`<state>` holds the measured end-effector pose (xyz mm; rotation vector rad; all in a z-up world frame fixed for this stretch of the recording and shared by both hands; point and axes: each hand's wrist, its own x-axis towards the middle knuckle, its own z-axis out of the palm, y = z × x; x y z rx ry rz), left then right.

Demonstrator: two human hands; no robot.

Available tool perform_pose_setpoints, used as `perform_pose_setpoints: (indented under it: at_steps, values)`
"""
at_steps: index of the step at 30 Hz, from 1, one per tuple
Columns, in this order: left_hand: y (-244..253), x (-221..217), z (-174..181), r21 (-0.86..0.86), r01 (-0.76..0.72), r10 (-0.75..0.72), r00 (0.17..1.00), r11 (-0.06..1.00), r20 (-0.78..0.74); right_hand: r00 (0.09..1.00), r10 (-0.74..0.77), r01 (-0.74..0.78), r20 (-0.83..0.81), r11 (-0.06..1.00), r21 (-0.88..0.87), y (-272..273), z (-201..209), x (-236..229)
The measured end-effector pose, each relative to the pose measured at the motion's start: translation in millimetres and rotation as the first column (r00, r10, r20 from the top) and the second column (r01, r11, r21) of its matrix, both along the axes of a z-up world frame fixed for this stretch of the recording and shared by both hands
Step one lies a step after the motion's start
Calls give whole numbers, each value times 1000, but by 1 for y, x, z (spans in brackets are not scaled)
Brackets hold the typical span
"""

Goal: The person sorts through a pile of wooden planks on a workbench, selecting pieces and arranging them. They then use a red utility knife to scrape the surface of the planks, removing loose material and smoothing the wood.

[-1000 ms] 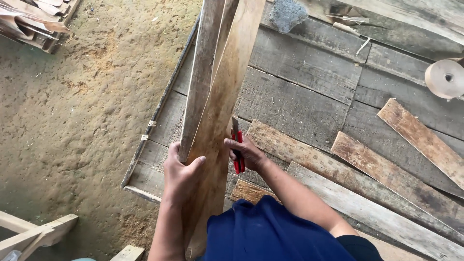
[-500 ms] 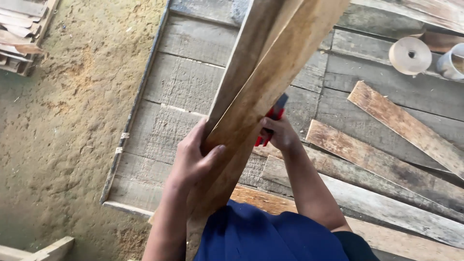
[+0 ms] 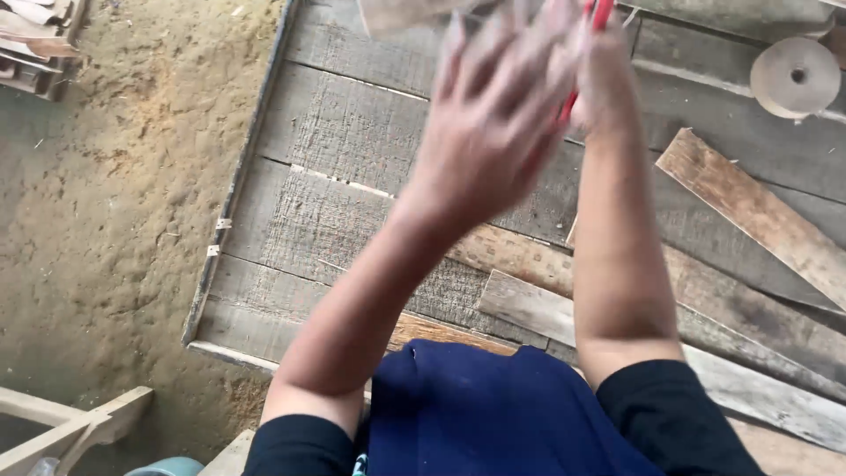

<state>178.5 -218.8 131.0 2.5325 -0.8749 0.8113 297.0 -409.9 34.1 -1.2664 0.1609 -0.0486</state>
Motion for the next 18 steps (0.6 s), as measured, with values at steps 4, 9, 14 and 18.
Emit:
perform_pose_setpoints:
  at_steps: [4,9,14,18]
  values:
    - [10,-84,-134,-485,374,-504,847,790,-167,992,124,-128,-32,940,-318,3,-44,-93]
    - [32,-208,-222,-461,214,-495,150,861,-856,941,134,-276,-311,836,-474,-39,-86,-217]
    - [19,-272,-263,-318,173,-319,-24,932,-947,732,38,-613,-681,474,-632,-83,-71,-315]
    - [4,-292,-293,-116,203,-192,411,972,-891,555,-140,-830,-820,-32,-556,-114,-99,-368]
